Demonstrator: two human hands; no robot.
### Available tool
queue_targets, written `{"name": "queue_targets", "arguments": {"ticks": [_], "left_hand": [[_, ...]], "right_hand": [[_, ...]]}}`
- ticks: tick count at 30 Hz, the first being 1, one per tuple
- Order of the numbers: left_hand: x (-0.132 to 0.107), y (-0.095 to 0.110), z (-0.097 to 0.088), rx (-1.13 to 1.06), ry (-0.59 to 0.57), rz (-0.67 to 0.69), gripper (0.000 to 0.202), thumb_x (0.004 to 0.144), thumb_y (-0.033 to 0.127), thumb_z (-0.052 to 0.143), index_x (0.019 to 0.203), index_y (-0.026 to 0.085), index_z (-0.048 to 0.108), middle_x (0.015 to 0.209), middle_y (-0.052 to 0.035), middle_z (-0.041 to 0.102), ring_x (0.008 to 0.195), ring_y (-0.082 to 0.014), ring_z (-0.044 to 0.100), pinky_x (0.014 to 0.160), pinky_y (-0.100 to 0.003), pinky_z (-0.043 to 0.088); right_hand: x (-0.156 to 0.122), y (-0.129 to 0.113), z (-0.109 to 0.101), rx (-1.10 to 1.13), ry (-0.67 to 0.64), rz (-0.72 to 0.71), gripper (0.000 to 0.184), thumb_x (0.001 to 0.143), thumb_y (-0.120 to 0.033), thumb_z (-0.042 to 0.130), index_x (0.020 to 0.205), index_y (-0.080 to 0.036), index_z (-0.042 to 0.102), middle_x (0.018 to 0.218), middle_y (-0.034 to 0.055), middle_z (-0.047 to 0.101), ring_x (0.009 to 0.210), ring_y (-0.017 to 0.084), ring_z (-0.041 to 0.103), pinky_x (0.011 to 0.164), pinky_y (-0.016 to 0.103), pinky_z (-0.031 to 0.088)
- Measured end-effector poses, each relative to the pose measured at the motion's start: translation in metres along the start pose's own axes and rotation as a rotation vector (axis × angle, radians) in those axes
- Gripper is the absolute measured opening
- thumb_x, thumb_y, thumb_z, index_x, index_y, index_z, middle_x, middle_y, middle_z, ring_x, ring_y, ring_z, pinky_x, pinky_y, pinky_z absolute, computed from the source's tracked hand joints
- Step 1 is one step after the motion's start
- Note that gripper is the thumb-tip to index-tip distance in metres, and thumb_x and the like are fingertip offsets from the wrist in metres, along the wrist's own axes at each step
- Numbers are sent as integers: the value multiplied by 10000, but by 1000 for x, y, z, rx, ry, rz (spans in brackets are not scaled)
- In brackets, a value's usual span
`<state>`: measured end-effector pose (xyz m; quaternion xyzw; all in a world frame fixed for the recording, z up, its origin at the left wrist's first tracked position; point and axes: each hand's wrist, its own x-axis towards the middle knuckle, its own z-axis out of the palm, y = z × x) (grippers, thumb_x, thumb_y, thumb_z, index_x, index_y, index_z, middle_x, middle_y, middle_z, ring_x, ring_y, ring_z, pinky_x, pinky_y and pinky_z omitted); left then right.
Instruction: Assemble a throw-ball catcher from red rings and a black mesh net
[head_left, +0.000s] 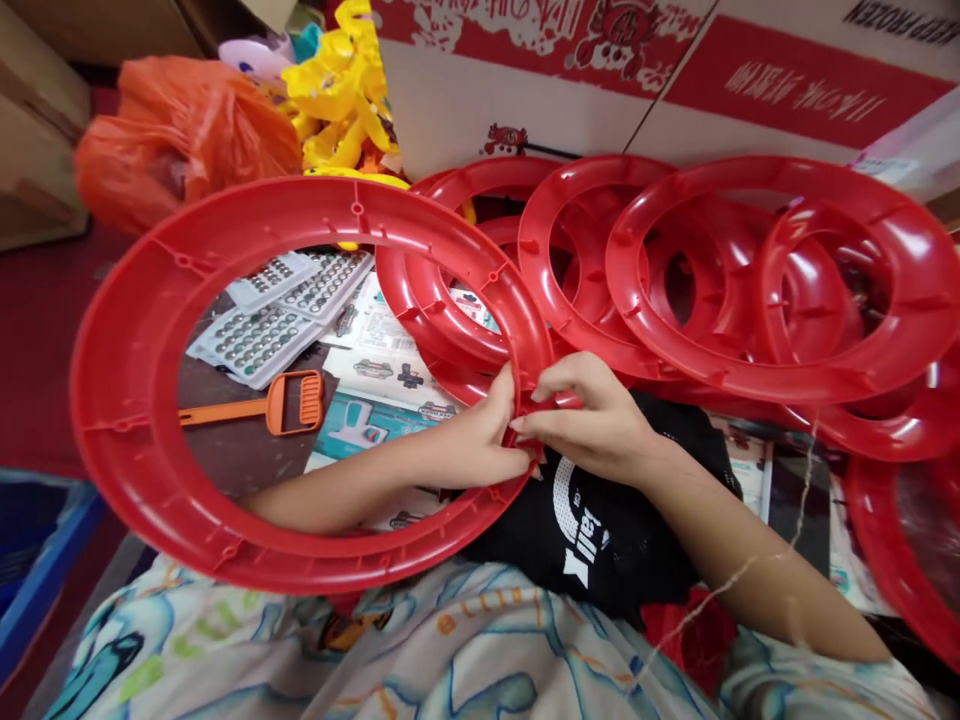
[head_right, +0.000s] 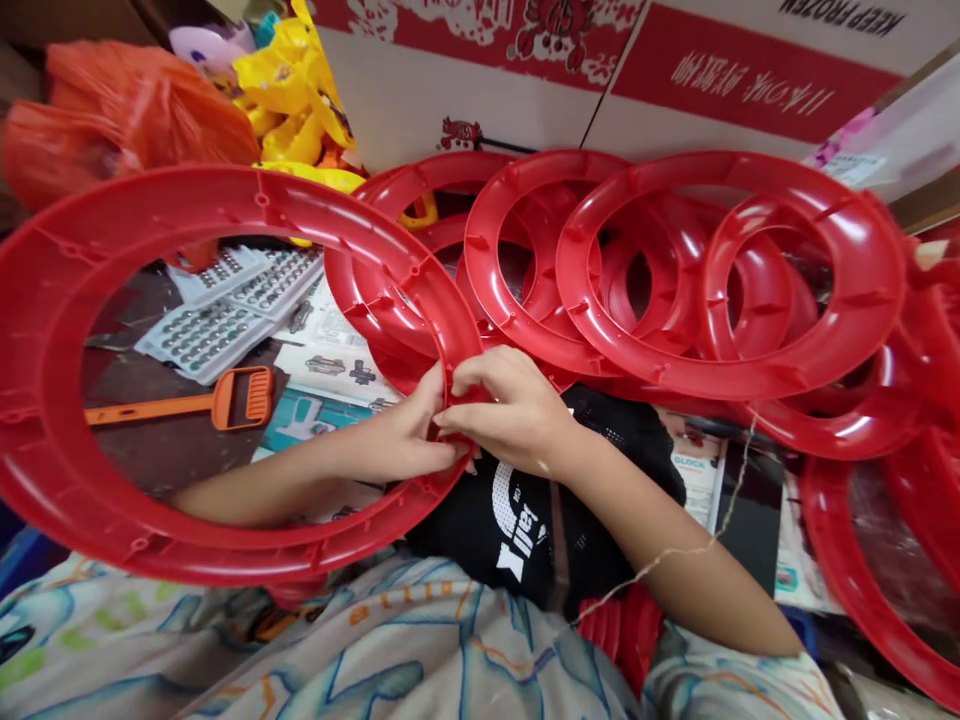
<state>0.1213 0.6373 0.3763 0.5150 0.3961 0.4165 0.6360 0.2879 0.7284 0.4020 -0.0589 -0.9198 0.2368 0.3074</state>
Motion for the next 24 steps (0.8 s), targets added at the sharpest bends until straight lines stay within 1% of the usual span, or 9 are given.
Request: {"name": "queue_targets", "arguments": {"ticks": [2,4,6,11,14,18,19,21,24], "left_hand": [[1,0,1,-98,5,-13,609,742,83,628,1257,208,330,937,-11,520,850,-177,617,716,-293,527],[2,2,3,-227,14,-10,614,705,81,675,1211,221,355,926,1,532,829,-167,631,730,-297,534],[4,5,5,-315,0,-12,637,687,118,708,1202,232,350,911,5,560,786,-166,650,711,-303,545],[6,8,2,-463,-90,-87,524,751,228,638,1170,229,324,829,0,645,673,-202,699,662,-374,586],[7,5,0,-464,-76,-92,514,777,197,635,1183,236,321,884,0,651,713,-191,710,680,-354,596],[6,4,1,-444,-44,-83,514,825,184,650,1227,247,338,1073,-43,646,746,-173,713,666,-310,587],[5,5,1,-434,-26,-79,526,822,194,666,1232,248,342,1120,-57,640,773,-183,715,667,-310,585],[5,7,3,-403,31,-51,566,781,202,716,1223,239,365,1195,-80,622,917,-228,705,731,-325,584],[4,9,5,-333,114,11,562,737,173,737,1189,224,406,1263,-86,592,1185,-274,593,944,-375,531]], "right_hand": [[5,-2,-1,14,-14,-1,108,861,-198,678,925,-274,721,968,29,595,911,151,551,807,322,481],[9,-2,-3,50,-22,18,44,866,-253,685,890,-262,720,967,37,565,932,149,556,823,326,497],[11,-1,-5,94,-10,53,77,858,-312,700,854,-237,710,983,46,538,951,152,562,832,332,514],[2,3,-9,164,71,117,117,856,-327,699,833,-214,682,1044,54,523,1006,160,557,858,345,527],[-6,4,-8,166,103,125,151,852,-364,699,849,-214,689,1031,56,542,988,165,564,864,357,530],[-13,4,-5,116,131,133,146,851,-361,698,888,-221,716,1053,75,565,1024,187,557,902,389,522],[-13,4,-5,103,126,126,143,845,-362,704,882,-225,720,1053,75,574,1026,189,558,908,392,518],[-13,3,-5,81,107,110,149,832,-376,719,874,-233,725,1045,71,593,1020,190,563,914,396,514],[-12,2,-3,55,104,116,172,831,-384,723,895,-224,719,1043,77,607,1010,193,570,905,399,514]]}}
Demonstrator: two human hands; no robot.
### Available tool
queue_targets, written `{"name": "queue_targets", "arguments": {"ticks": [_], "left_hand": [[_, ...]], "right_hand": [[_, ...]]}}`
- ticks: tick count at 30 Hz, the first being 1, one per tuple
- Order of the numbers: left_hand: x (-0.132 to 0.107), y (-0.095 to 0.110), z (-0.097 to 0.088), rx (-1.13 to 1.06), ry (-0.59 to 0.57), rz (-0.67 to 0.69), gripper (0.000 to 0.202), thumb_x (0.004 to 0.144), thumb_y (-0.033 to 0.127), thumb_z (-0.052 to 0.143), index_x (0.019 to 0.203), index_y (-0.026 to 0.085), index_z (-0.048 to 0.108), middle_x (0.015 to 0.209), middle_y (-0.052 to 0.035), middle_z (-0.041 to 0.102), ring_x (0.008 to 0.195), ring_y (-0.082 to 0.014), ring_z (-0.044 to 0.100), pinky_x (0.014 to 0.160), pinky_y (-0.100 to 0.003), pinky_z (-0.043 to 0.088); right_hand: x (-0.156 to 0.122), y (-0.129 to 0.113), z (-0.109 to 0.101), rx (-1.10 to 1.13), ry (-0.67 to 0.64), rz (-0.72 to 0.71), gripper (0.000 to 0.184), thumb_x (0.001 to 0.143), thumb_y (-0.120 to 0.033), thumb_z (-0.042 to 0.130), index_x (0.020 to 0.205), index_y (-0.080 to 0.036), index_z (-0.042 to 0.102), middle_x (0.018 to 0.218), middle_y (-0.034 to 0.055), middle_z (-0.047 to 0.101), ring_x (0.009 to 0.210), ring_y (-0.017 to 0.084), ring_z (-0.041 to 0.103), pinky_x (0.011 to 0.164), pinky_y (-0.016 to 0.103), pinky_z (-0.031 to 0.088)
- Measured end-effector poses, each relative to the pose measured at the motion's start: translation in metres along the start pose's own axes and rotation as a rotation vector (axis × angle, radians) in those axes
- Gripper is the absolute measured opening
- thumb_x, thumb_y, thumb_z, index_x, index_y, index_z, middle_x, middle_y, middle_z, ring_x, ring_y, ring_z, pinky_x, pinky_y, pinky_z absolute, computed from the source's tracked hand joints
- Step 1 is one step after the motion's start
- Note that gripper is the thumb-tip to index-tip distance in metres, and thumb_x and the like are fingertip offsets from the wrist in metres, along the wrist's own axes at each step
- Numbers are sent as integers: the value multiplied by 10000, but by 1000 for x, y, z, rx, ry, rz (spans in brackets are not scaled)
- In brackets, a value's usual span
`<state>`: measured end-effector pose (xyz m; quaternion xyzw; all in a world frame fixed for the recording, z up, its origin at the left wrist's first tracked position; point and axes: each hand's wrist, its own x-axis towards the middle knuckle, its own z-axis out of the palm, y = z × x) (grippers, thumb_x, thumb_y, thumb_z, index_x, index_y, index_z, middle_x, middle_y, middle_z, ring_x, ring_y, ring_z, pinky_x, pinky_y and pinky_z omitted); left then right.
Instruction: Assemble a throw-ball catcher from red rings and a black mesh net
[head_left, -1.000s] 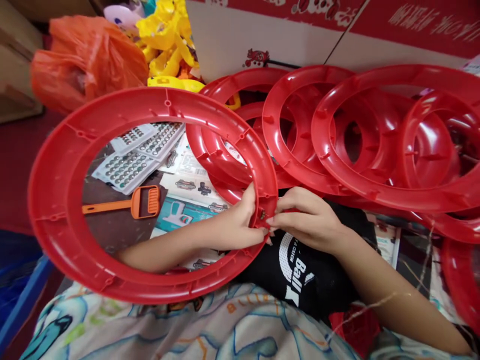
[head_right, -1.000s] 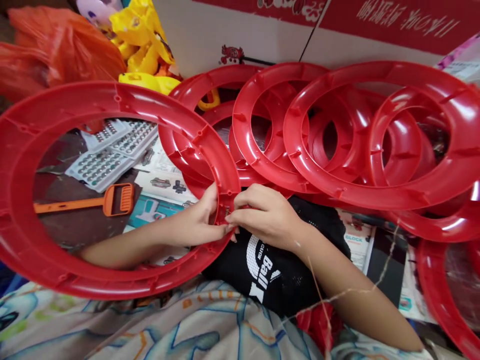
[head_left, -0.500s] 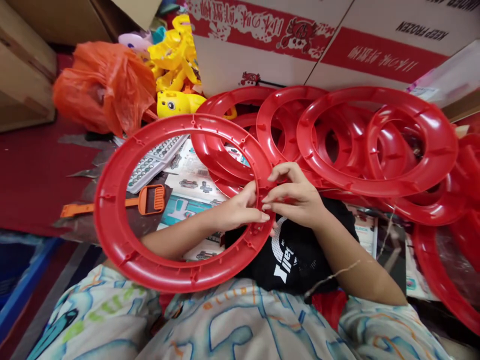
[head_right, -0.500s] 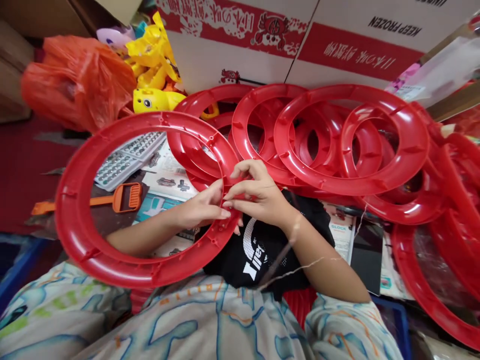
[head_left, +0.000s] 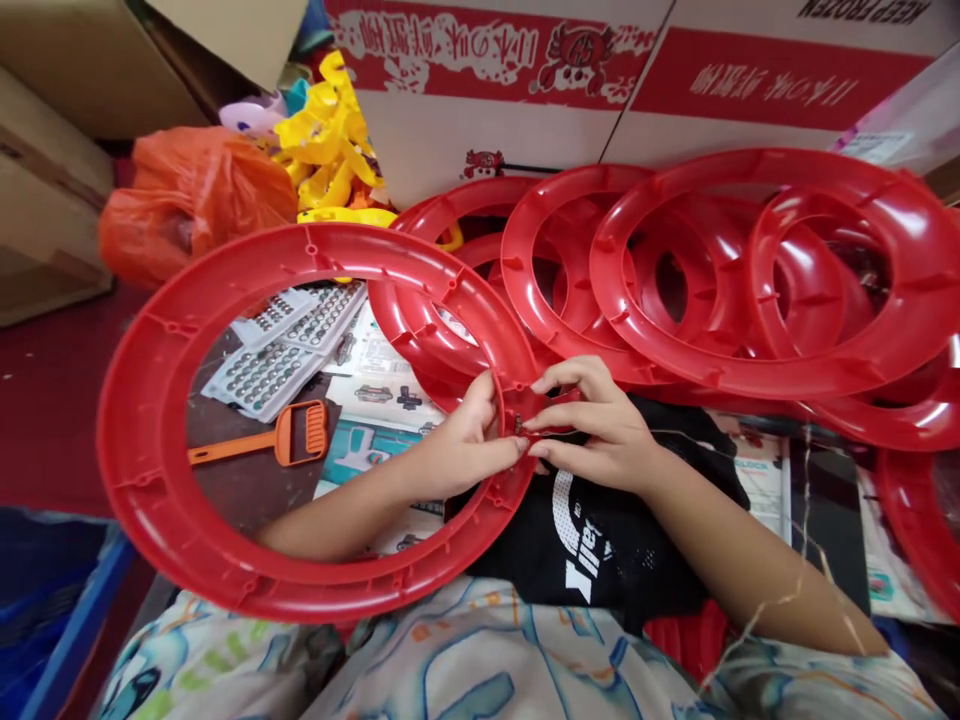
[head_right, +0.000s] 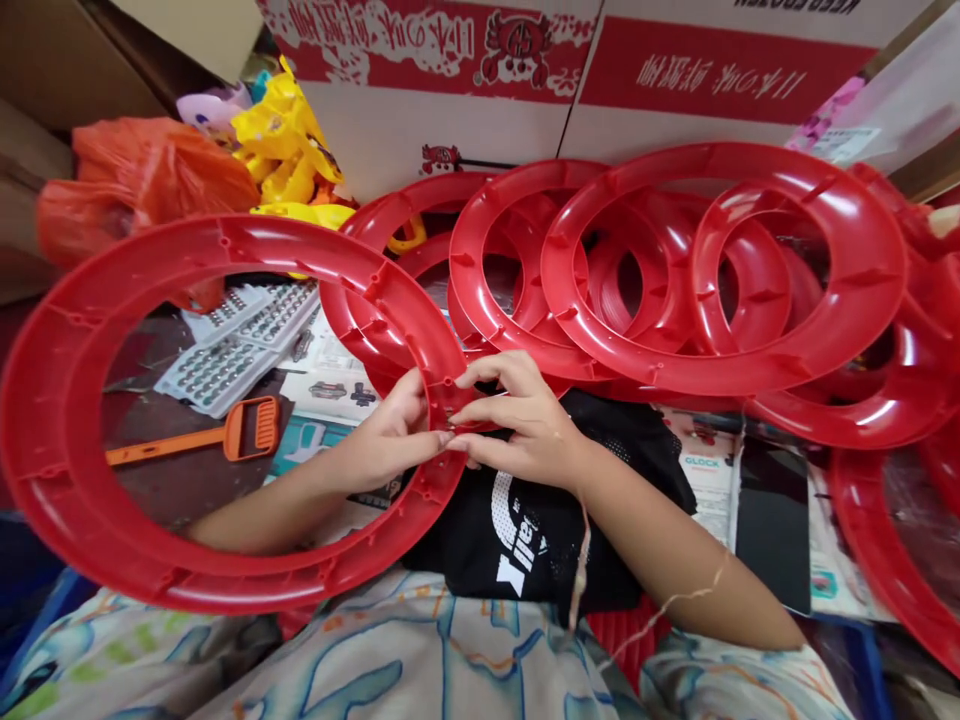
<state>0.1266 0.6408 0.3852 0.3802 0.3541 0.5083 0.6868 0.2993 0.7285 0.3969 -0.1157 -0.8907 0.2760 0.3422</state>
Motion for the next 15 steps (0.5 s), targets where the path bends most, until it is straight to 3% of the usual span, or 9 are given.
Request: {"name": "queue_targets", "arguments": {"ticks": [2,9,15], "left_hand": [[-1,-1,1,72,36,49,537,742,142,712,1183,217,414,1278,-80,573,1254,-264,535,1029,-379,472],[-3,-5,0,195,90,78,401,800,122,602,1132,205,394,1231,-71,560,1193,-223,551,1031,-369,438],[-1,-7,1,272,104,77,480,795,113,566,1233,182,382,1275,-89,510,1243,-227,502,1075,-364,399]], "right_hand": [[0,-2,2,-7,9,18,186,828,-383,728,896,-210,710,1050,85,609,1008,194,571,893,394,517],[0,-11,10,-20,5,78,97,880,-259,662,906,-190,725,1107,97,609,1051,196,560,913,381,515],[-1,-11,11,-26,-12,69,85,873,-223,652,884,-201,734,1158,93,573,1114,213,536,965,413,506]]}}
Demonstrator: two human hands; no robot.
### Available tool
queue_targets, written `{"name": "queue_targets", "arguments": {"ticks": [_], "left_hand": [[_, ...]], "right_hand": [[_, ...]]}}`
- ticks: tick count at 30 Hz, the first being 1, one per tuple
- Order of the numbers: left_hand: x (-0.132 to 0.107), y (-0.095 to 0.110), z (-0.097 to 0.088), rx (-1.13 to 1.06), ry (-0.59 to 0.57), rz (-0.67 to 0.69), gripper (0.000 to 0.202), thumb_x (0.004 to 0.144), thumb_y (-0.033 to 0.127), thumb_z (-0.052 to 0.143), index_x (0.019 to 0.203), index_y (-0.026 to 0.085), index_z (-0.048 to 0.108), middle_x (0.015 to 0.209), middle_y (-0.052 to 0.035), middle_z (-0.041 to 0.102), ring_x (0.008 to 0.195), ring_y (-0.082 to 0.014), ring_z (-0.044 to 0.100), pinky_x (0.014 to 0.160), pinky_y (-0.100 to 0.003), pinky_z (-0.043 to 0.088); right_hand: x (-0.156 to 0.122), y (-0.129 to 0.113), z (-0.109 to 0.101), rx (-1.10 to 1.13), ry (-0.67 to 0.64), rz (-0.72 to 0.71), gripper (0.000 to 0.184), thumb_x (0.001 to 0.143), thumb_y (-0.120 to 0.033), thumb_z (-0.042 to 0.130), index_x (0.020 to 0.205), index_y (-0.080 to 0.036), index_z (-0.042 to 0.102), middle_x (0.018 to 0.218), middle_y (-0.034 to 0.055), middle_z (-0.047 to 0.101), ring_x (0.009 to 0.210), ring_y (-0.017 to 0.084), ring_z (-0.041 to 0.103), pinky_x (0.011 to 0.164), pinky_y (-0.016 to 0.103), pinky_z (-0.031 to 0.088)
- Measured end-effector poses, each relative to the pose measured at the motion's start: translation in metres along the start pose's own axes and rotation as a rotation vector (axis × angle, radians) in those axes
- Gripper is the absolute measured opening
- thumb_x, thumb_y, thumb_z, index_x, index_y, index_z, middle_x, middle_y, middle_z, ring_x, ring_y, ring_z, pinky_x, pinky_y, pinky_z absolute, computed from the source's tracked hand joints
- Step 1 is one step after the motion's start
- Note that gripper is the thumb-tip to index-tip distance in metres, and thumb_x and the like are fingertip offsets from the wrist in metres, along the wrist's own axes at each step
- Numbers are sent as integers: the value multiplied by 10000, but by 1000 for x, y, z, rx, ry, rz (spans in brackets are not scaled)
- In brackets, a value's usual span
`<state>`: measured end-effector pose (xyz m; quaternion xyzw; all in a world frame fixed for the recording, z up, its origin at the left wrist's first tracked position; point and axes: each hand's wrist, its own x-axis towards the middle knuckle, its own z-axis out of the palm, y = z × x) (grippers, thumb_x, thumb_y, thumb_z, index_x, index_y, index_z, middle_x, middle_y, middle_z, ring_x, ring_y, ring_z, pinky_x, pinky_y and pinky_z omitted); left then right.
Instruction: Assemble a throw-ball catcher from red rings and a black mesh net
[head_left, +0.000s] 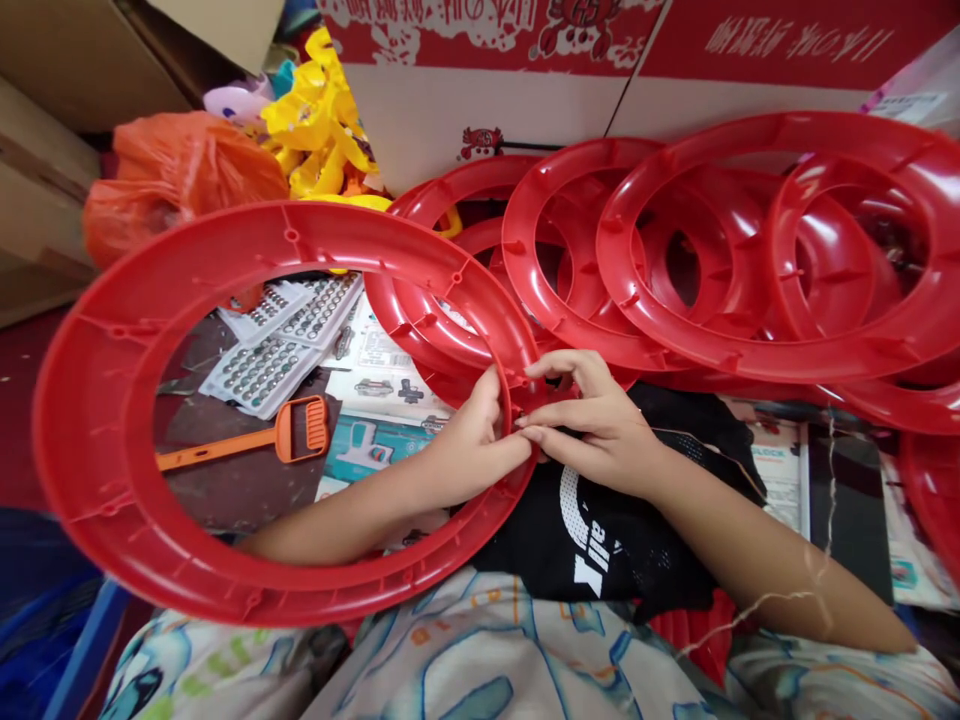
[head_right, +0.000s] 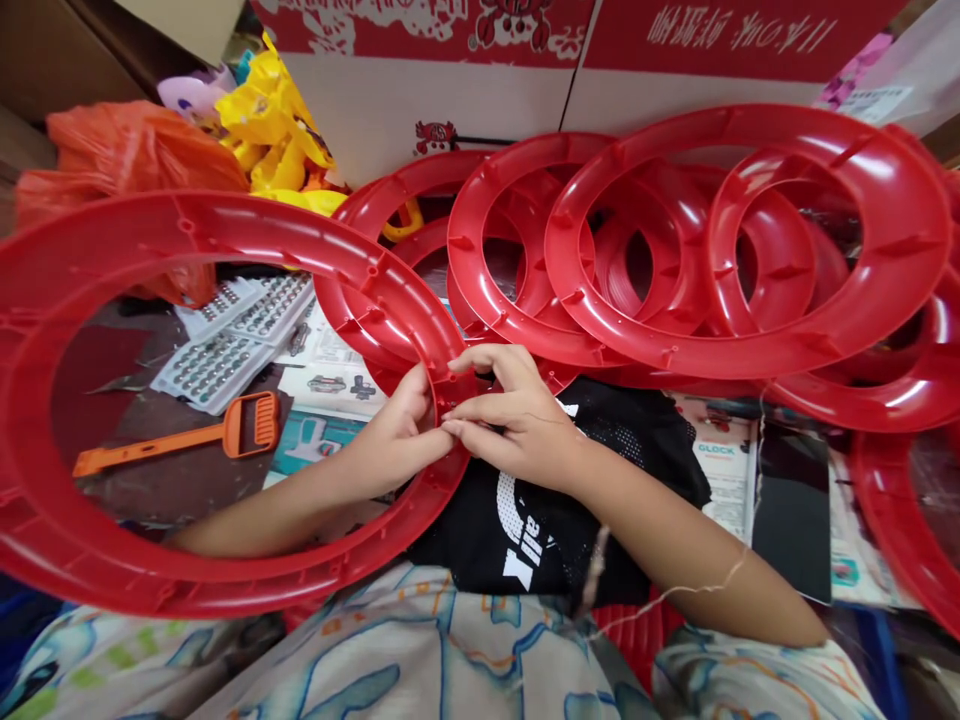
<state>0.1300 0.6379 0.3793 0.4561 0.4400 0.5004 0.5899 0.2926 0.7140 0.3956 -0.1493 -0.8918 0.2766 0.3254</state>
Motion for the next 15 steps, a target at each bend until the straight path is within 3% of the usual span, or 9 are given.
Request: {"name": "queue_targets", "arguments": {"ticks": [5,10,15], "left_hand": [[0,-1,0,-38,-19,-19,479,768,98,584,1206,195,416,1227,-67,538,1178,-219,532,979,-333,457],[0,4,4,-224,-90,-172,408,695,108,681,1029,194,462,869,28,534,795,-123,557,714,-248,472],[-3,5,8,-267,-148,-260,338,683,144,725,863,188,443,753,53,501,673,-81,516,627,-214,431]], "right_hand": [[-1,5,-2,-13,45,-54,96,850,-223,699,943,-197,697,1159,92,558,1090,195,529,878,363,517],[3,9,-8,-21,-24,-166,66,856,-223,703,918,-224,683,1147,58,556,1135,173,514,977,384,452],[4,10,-10,75,-12,-148,98,819,-270,746,875,-215,687,1164,57,539,1134,176,504,955,367,450]]}}
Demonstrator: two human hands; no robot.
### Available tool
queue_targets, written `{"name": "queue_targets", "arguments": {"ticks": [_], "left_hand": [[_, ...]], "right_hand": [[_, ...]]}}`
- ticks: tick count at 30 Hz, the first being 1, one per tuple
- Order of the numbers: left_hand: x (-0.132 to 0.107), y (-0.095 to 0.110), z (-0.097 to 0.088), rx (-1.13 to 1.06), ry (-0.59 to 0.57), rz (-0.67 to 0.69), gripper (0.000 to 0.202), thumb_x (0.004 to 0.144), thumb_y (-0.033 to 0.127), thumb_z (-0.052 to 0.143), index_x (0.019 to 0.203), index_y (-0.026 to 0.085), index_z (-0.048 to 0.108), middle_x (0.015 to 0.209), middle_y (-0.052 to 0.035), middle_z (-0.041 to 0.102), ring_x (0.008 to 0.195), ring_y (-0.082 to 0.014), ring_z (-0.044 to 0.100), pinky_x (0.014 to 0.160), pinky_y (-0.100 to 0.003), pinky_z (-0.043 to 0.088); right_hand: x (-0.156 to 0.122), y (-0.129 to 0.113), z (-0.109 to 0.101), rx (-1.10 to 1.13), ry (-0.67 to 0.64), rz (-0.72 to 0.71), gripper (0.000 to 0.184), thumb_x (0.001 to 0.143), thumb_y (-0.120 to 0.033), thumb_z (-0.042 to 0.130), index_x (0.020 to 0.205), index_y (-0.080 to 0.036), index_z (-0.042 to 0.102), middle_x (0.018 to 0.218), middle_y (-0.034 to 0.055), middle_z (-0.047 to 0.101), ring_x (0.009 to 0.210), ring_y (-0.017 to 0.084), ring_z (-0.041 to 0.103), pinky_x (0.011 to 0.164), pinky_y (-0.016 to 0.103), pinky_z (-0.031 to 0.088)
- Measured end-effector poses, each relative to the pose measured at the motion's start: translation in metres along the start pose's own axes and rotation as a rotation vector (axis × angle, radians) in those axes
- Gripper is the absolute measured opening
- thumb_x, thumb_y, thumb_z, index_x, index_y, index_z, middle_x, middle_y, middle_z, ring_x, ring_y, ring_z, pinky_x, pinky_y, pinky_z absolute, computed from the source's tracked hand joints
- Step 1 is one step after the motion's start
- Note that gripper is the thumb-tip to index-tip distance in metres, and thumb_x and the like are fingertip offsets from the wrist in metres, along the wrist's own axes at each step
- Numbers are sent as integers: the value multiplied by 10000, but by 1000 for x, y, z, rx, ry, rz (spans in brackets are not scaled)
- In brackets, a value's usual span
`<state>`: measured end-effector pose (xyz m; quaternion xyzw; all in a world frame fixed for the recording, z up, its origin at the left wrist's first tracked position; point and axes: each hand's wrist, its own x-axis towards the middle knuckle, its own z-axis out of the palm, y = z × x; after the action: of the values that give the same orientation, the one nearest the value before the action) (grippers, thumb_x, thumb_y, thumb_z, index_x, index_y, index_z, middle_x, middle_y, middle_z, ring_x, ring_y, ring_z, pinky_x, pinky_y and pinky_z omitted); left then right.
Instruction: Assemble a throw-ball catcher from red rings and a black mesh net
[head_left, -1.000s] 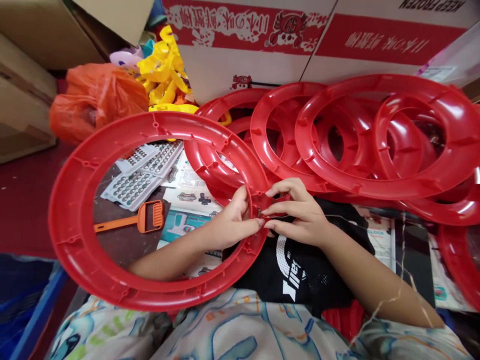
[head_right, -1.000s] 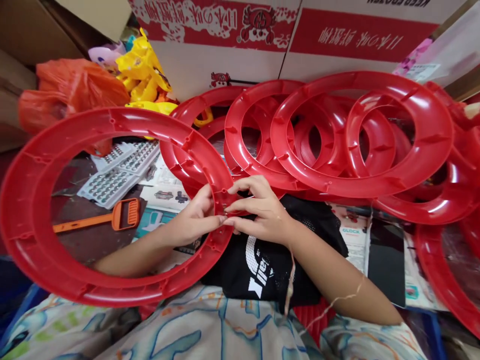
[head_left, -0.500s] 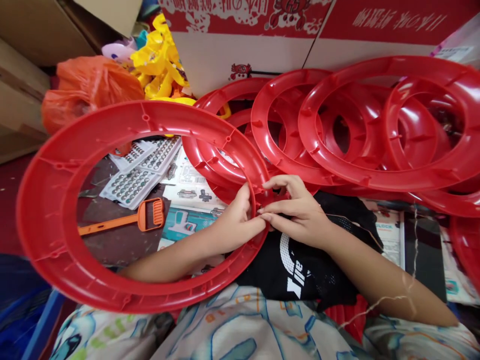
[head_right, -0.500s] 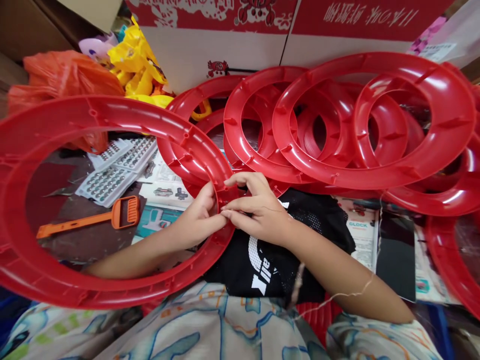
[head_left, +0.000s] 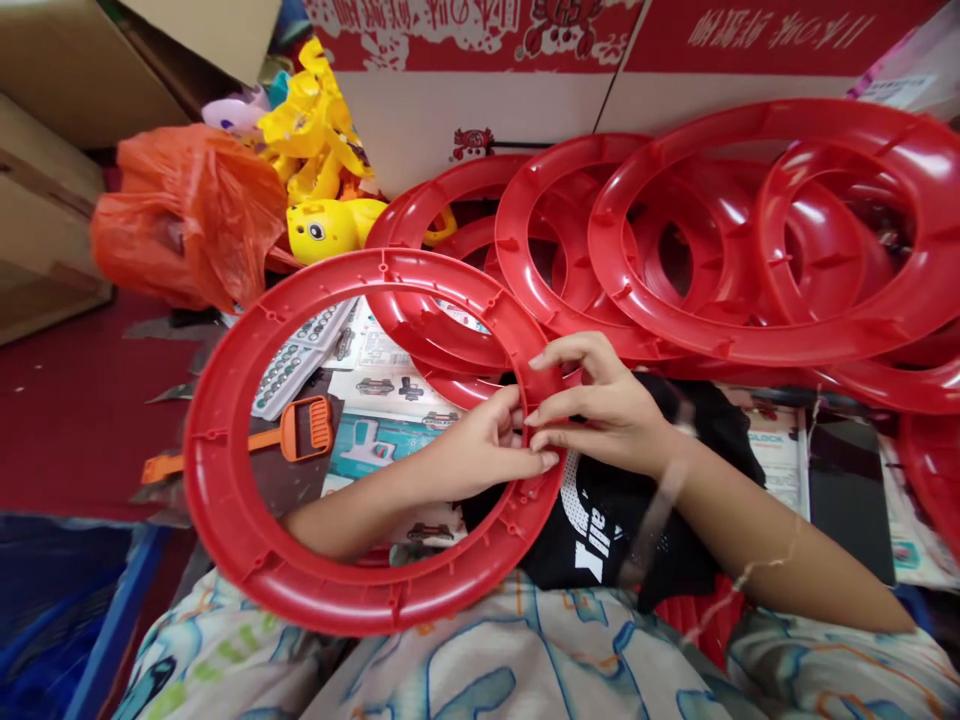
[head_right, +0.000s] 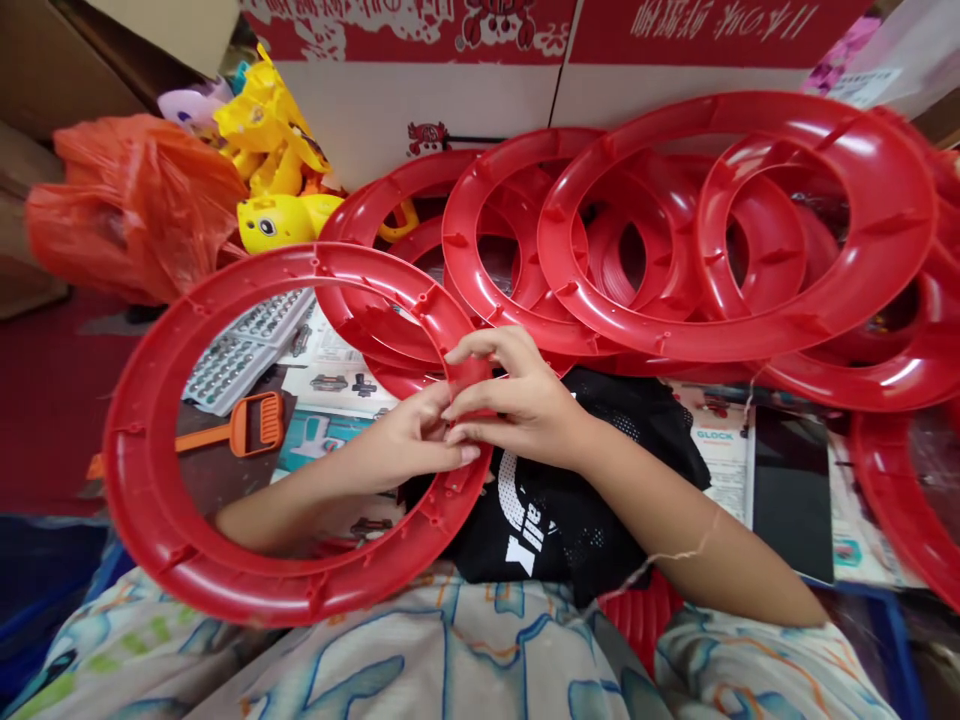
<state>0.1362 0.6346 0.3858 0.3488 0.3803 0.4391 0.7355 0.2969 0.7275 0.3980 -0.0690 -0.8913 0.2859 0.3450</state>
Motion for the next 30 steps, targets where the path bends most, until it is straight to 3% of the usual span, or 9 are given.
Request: {"name": "queue_targets", "arguments": {"ticks": [8,20,30], "left_hand": [[-2,-6,2,15,40,-73,329,704,156,721,912,172,466,805,44,499,716,-82,512,658,-227,438],[-7,-3,9,16,72,-139,290,760,254,697,948,184,487,867,8,541,769,-121,541,694,-264,452],[-5,-3,7,108,127,-184,257,712,190,622,934,179,493,796,26,509,732,-119,476,651,-257,405]], "right_hand": [[1,2,0,209,-35,184,77,787,-241,771,818,-188,725,1126,66,538,1111,175,524,988,373,467],[1,6,1,184,-53,179,57,804,-241,753,813,-196,720,1062,51,567,1002,149,544,897,333,493],[0,6,2,248,-66,257,95,795,-230,759,825,-178,686,1065,51,557,1018,140,572,922,323,501]]}}
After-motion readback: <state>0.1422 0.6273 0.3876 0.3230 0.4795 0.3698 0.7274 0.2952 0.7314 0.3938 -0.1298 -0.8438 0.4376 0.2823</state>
